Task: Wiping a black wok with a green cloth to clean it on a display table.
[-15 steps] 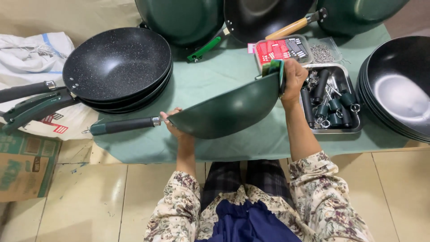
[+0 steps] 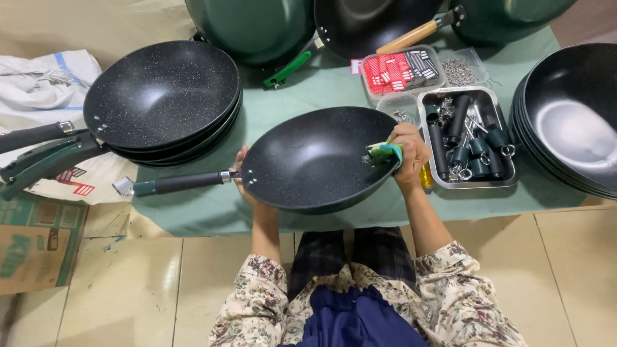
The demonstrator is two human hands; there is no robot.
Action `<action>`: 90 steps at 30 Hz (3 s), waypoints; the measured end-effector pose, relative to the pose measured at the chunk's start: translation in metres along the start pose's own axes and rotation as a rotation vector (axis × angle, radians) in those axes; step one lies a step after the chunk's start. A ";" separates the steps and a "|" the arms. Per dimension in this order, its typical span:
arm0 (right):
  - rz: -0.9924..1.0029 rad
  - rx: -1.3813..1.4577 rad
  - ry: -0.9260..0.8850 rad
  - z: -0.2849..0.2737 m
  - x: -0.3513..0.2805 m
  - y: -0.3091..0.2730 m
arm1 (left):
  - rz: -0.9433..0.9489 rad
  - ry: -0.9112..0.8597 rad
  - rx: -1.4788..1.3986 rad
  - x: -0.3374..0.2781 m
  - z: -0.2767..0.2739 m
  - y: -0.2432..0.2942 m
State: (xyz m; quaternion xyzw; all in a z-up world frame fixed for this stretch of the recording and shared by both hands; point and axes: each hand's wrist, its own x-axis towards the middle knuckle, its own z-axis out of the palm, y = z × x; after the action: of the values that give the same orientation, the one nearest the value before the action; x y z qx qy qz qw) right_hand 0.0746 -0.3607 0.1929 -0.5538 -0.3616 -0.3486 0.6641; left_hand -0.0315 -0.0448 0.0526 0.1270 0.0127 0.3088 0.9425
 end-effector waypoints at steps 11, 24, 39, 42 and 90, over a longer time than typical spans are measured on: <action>0.004 -0.201 -0.215 -0.025 -0.033 0.003 | 0.004 0.190 0.142 -0.014 0.026 -0.003; -0.012 -0.656 -0.383 -0.029 -0.041 0.037 | 0.043 0.596 0.441 -0.045 0.034 -0.001; 0.227 -0.821 -0.412 0.000 -0.030 0.034 | 0.636 0.229 1.243 -0.151 0.067 0.006; 0.289 -0.758 -0.438 -0.005 -0.033 0.031 | 0.524 -0.074 1.378 -0.130 0.111 -0.007; 0.825 -0.417 -0.311 -0.007 -0.022 0.019 | -1.179 -1.014 2.827 -0.048 0.061 -0.056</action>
State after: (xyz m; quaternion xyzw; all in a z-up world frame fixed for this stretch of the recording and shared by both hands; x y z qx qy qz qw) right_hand 0.0808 -0.3637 0.1637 -0.8179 -0.1293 -0.0343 0.5596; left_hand -0.0315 -0.1303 0.0953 -0.9121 -0.0202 0.4081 0.0347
